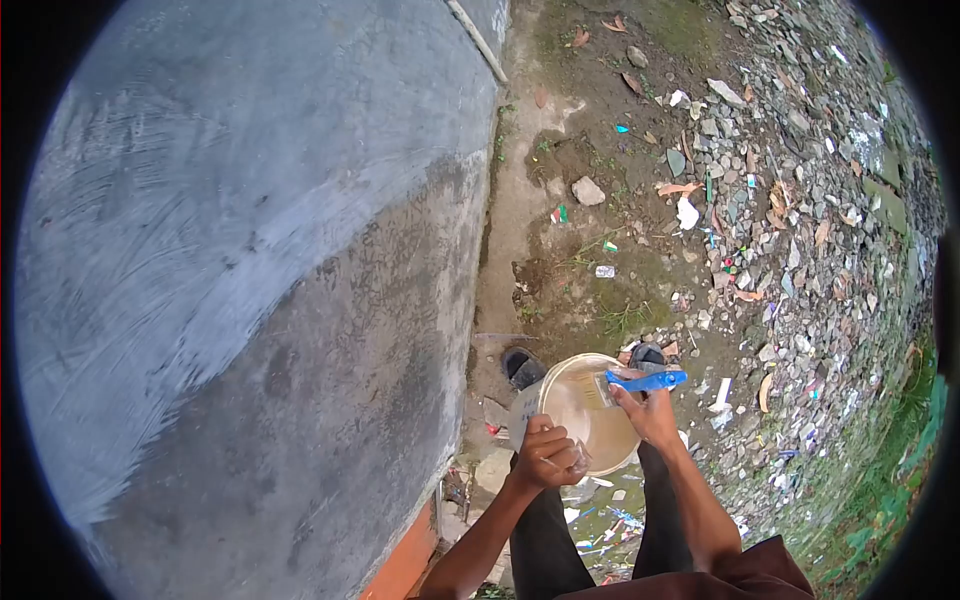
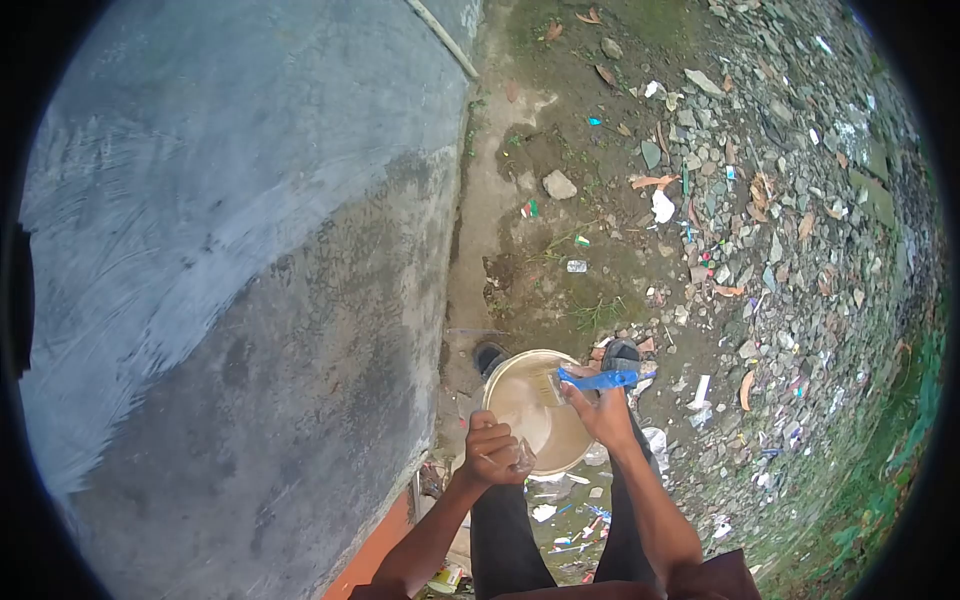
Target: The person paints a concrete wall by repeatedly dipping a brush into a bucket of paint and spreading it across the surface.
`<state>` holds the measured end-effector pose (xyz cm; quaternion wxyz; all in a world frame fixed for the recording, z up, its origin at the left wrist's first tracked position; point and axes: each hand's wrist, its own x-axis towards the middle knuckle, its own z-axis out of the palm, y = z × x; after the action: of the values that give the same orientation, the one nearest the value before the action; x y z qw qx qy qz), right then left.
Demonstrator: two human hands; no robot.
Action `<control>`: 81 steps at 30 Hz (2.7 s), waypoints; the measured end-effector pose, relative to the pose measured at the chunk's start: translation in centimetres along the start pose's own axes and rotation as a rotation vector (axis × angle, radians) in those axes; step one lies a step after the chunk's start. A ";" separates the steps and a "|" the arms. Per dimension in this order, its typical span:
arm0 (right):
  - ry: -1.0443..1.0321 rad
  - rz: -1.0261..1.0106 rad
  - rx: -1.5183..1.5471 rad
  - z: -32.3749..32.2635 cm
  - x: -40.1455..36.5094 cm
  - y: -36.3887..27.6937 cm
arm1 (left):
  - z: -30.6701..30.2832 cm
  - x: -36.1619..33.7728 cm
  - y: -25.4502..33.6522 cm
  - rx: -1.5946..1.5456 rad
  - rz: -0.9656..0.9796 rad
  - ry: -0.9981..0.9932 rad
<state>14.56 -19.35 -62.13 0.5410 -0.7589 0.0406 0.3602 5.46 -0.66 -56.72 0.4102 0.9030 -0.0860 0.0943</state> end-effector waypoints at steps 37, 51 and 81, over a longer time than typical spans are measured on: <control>-0.011 -0.144 -0.305 2.2 5.6 1.3 | 3.5 8.0 2.9 0.150 -1.098 -0.251; 0.069 -0.214 -0.142 1.1 5.6 -1.6 | 2.6 8.9 3.0 0.159 -1.039 -0.218; -0.013 -0.409 -0.604 -1.5 8.3 1.6 | 7.6 11.2 4.4 0.131 -0.919 -0.204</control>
<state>20.65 -18.55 -68.09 0.3537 -0.8745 -0.2238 0.2452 16.00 -10.16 -55.79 0.3411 0.8762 0.2884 -0.1809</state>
